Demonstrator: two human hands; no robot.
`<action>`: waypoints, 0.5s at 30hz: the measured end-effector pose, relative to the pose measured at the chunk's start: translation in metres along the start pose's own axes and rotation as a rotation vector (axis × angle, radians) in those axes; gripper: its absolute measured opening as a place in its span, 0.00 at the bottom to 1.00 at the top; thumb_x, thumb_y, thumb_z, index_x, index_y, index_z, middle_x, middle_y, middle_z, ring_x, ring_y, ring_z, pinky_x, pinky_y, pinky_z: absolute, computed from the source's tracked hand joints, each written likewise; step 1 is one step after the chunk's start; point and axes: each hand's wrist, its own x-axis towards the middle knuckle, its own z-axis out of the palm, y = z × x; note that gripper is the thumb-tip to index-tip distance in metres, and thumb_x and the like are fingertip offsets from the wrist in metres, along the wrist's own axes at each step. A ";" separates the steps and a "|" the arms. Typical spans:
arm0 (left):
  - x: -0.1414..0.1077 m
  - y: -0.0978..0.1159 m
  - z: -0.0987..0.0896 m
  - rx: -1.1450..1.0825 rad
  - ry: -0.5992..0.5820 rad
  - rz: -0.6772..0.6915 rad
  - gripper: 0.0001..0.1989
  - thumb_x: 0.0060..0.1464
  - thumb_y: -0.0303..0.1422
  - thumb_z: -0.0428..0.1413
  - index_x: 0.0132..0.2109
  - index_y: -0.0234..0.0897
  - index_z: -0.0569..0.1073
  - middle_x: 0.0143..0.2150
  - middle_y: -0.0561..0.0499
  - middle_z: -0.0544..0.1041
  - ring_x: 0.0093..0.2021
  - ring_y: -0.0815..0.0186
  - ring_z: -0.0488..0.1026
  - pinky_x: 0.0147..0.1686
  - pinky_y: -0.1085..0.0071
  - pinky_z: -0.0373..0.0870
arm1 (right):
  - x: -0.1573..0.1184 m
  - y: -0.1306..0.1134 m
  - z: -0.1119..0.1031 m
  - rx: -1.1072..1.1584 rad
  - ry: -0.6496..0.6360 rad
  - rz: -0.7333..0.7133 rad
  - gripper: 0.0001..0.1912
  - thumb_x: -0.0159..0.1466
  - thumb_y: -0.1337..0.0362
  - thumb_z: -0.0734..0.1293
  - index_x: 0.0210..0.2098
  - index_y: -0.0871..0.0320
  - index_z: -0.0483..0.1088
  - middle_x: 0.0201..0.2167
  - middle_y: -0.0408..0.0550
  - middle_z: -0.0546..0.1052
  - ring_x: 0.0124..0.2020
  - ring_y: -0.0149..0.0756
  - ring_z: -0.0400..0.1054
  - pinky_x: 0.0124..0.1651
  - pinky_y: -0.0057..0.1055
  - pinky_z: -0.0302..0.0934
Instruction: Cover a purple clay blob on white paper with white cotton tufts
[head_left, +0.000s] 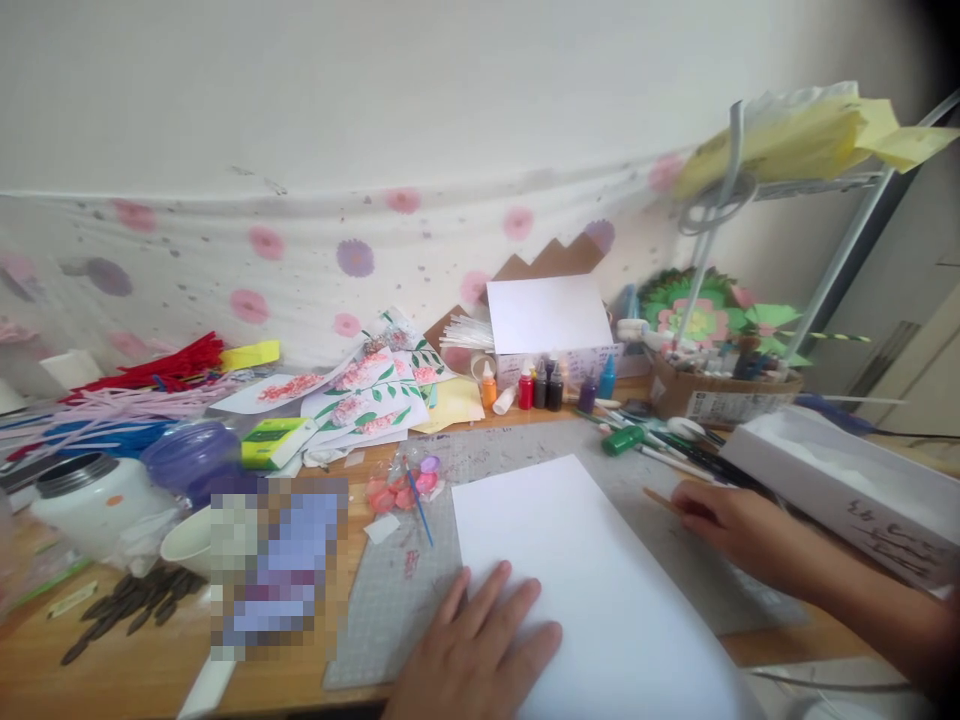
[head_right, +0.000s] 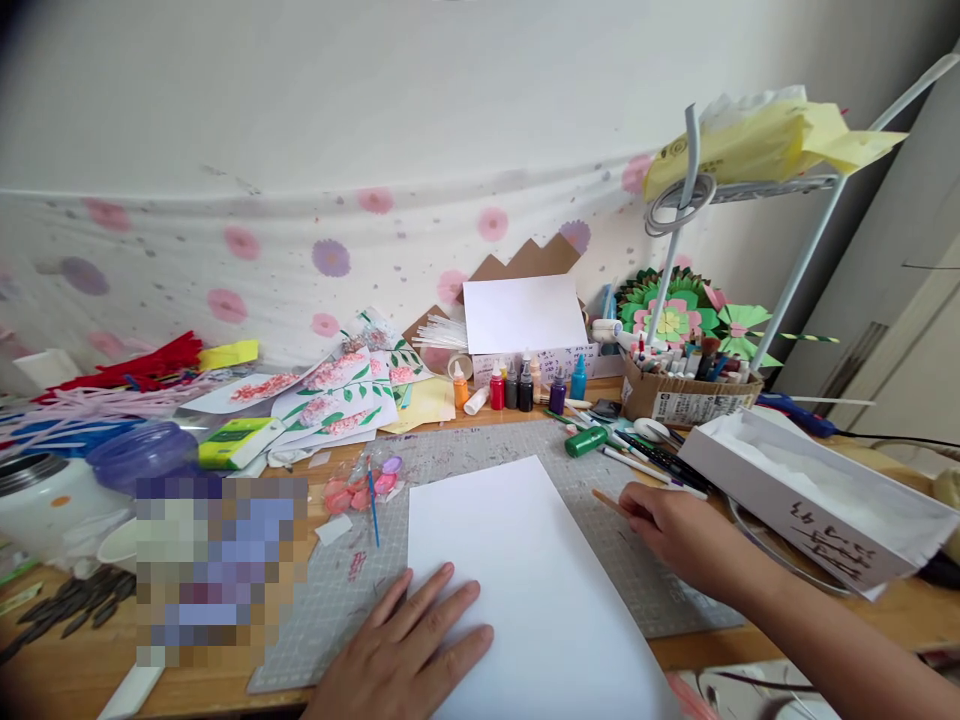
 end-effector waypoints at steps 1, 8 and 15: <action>-0.001 0.000 0.000 -0.020 -0.032 0.010 0.19 0.56 0.43 0.48 0.55 0.48 0.62 0.56 0.52 0.66 0.58 0.61 0.58 0.55 0.62 0.55 | 0.000 0.000 -0.001 0.004 -0.044 -0.021 0.06 0.57 0.63 0.59 0.26 0.55 0.65 0.23 0.43 0.73 0.25 0.35 0.65 0.30 0.29 0.55; -0.003 0.006 0.004 -0.075 -0.204 -0.035 0.32 0.48 0.46 0.56 0.59 0.49 0.56 0.62 0.50 0.57 0.60 0.53 0.54 0.51 0.53 0.61 | -0.002 -0.003 -0.008 -0.005 -0.129 -0.023 0.05 0.58 0.65 0.57 0.27 0.55 0.63 0.25 0.44 0.72 0.27 0.36 0.65 0.30 0.29 0.53; -0.004 0.005 0.006 -0.029 -0.187 0.008 0.29 0.50 0.48 0.52 0.58 0.49 0.57 0.61 0.51 0.60 0.58 0.53 0.58 0.48 0.55 0.65 | -0.003 0.002 -0.007 0.000 -0.120 -0.035 0.06 0.59 0.64 0.57 0.27 0.55 0.62 0.25 0.43 0.72 0.27 0.36 0.65 0.31 0.30 0.53</action>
